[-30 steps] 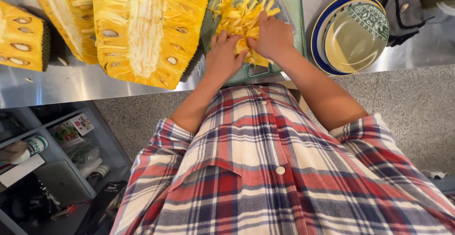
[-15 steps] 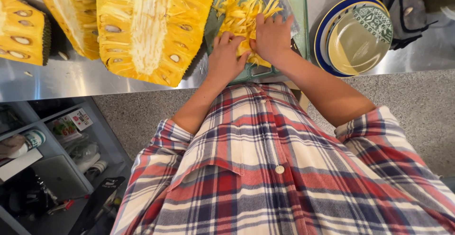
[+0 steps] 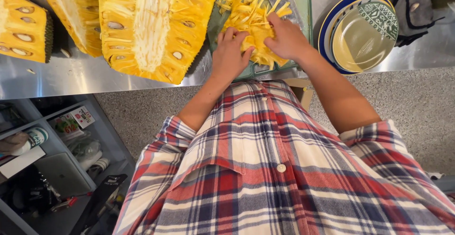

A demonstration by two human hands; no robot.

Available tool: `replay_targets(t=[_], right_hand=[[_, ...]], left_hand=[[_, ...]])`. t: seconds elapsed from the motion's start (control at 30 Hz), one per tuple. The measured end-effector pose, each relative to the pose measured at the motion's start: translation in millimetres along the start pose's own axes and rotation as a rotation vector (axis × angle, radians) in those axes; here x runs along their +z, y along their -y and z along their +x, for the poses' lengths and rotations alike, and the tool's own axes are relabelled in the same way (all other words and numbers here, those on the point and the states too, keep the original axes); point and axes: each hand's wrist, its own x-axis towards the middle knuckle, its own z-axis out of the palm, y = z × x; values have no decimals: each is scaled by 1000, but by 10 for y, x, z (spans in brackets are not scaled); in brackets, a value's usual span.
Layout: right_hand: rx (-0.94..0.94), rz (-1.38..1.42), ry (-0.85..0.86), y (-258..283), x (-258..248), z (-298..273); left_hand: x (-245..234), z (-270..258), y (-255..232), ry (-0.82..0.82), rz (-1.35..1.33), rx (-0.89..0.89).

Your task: Peeling and separating the edible pods of a jackfruit from the fibrous core.

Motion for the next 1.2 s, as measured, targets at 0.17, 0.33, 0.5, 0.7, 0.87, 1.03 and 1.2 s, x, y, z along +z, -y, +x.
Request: replay_targets(t=[0.17, 0.33, 0.5, 0.7, 0.87, 1.03, 1.2], right_hand=[[-203, 448, 69, -238, -118, -189], [-216, 434, 6, -226, -117, -291], [-453, -132, -126, 161, -394, -317], [-498, -596, 23, -7, -227, -188], [-440, -456, 74, -137, -189, -93], [-442, -268, 70, -342, -246, -232], [-306, 155, -349, -689, -501, -318]], left_hand=[[-5, 12, -8, 27, -2, -10], [14, 15, 27, 21, -1, 18], [45, 39, 59, 15, 21, 51], [23, 48, 9, 47, 29, 18], [77, 36, 59, 13, 33, 59], [18, 9, 10, 14, 30, 9], [101, 45, 80, 10, 41, 68]])
